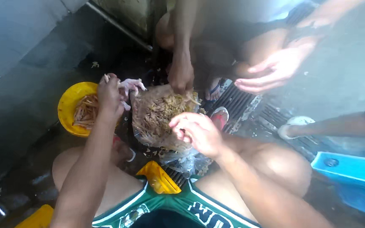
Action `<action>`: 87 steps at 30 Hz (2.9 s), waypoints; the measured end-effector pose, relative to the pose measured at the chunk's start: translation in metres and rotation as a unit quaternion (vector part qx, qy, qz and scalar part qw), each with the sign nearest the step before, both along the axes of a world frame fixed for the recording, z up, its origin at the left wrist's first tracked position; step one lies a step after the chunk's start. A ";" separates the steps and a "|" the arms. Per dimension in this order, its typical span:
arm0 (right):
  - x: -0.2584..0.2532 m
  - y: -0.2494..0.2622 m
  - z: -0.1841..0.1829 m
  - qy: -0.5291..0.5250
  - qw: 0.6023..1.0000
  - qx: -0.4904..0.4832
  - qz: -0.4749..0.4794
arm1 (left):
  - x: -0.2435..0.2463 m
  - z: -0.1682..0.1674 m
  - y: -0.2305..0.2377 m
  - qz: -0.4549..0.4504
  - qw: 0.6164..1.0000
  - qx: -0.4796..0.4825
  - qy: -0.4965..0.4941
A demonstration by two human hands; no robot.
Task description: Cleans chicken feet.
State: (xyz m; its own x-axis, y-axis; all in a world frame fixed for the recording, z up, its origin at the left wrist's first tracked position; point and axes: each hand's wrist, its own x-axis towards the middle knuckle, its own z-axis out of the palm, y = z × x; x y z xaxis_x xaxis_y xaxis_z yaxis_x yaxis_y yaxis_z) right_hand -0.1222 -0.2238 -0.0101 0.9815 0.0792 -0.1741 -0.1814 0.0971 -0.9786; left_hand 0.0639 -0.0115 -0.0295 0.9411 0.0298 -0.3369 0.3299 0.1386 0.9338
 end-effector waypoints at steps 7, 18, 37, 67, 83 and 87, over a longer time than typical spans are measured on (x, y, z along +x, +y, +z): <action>0.010 0.012 -0.017 0.067 0.997 0.030 -0.030 | -0.052 0.002 -0.047 -0.133 0.991 0.003 0.025; 0.009 0.020 -0.011 0.003 0.998 -0.035 0.050 | -0.041 -0.007 -0.050 -0.120 0.992 0.041 0.004; -0.010 0.004 -0.014 0.042 0.968 -0.239 0.060 | 0.025 0.038 0.139 -0.124 0.845 0.515 0.070; 0.014 -0.014 -0.013 0.016 0.935 -0.345 -0.077 | -0.091 0.012 -0.057 -0.522 0.825 0.190 -0.106; -0.001 -0.098 0.030 -0.045 0.937 -0.070 -0.340 | -0.088 0.006 -0.014 -0.556 0.815 -0.147 0.079; -0.005 -0.065 0.015 -0.017 0.984 -0.066 -0.164 | -0.086 0.005 -0.021 -0.526 0.817 -0.202 0.125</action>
State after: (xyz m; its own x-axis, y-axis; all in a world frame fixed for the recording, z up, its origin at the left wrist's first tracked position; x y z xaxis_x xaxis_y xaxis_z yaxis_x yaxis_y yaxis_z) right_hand -0.1277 -0.2891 0.0047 0.9558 -0.2641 -0.1292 -0.1292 0.0174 -0.9915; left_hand -0.0220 -0.0320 -0.0250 0.2753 -0.9119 -0.3045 0.6379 -0.0637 0.7674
